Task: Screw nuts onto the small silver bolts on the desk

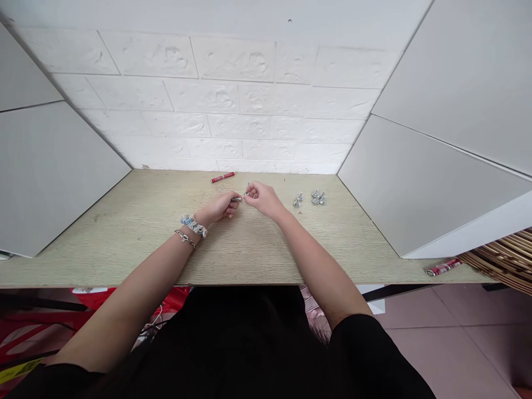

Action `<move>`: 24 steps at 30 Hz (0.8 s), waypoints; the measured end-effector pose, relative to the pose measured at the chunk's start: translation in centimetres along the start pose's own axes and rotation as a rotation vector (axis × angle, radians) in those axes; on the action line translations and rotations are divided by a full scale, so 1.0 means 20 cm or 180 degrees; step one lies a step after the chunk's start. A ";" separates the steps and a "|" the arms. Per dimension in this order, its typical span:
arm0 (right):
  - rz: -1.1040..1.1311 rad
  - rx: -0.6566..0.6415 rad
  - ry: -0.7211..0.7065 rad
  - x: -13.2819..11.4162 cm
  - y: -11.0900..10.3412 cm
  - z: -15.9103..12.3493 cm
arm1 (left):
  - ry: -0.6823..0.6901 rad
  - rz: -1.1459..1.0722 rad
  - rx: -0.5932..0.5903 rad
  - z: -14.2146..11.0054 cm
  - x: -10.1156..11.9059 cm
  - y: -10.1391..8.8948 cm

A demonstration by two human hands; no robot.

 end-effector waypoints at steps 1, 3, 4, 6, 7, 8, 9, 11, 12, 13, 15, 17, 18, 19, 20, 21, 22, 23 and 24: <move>-0.0030 -0.0022 -0.0045 -0.01 0.02 0.00 | 0.0004 -0.0004 -0.0052 -0.01 0.00 0.01; -0.0120 -0.0085 -0.0131 -0.02 0.04 -0.01 | 0.0004 0.0021 -0.0148 -0.01 0.00 0.02; -0.0173 -0.0114 -0.0164 -0.02 0.05 -0.01 | 0.0006 0.0043 -0.0176 -0.01 0.01 0.03; -0.0260 -0.0156 -0.0184 -0.02 0.06 -0.02 | 0.0017 0.0091 -0.0207 -0.02 0.01 0.03; -0.0282 -0.0169 -0.0171 -0.02 0.06 -0.02 | 0.0024 0.0104 -0.0215 -0.01 0.00 0.03; -0.0288 -0.0181 -0.0151 -0.02 0.07 -0.02 | 0.0030 0.0106 -0.0218 -0.01 0.00 0.03; -0.0284 -0.0192 -0.0131 -0.02 0.07 -0.02 | 0.0029 0.0101 -0.0221 -0.01 0.00 0.03; -0.0252 -0.0202 -0.0094 -0.02 0.07 -0.02 | 0.0025 0.0076 -0.0215 0.00 0.00 0.02; -0.0227 -0.0212 -0.0077 -0.02 0.07 -0.02 | 0.0020 0.0062 -0.0217 0.00 -0.01 0.02; -0.0199 -0.0223 -0.0060 -0.02 0.07 -0.02 | 0.0010 0.0050 -0.0217 0.00 -0.01 0.02; -0.0134 -0.0238 -0.0032 -0.01 0.08 -0.02 | 0.0012 0.0040 -0.0226 0.00 -0.01 0.03; -0.0070 -0.0235 -0.0016 -0.01 0.08 -0.02 | 0.0017 0.0059 -0.0239 0.00 0.00 0.03; -0.0041 -0.0229 -0.0002 -0.01 0.08 -0.02 | 0.0020 0.0072 -0.0245 -0.01 0.00 0.03; -0.0004 -0.0217 0.0015 0.00 0.08 -0.02 | 0.0015 0.0078 -0.0262 -0.01 0.00 0.03; 0.0047 -0.0212 0.0036 0.01 0.08 -0.01 | 0.0003 0.0070 -0.0287 -0.01 0.00 0.03; 0.0113 -0.0217 0.0065 0.02 0.09 -0.01 | -0.0017 0.0053 -0.0304 -0.01 0.00 0.03; 0.0194 -0.0235 0.0099 0.03 0.09 0.00 | -0.0031 0.0033 -0.0312 -0.01 0.00 0.03; 0.0288 -0.0260 0.0134 0.04 0.09 0.00 | -0.0037 0.0018 -0.0314 -0.01 0.00 0.03; 0.0388 -0.0292 0.0169 0.06 0.10 0.01 | -0.0038 0.0013 -0.0312 -0.01 0.00 0.03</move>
Point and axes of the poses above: each hand's wrist, its own z-axis towards the middle knuckle, its own y-axis out of the palm, x = y × z, the point moved 4 cm from there along z, towards the middle knuckle, and after that the axes turned 1 degree about -z, right-handed, at the moved point
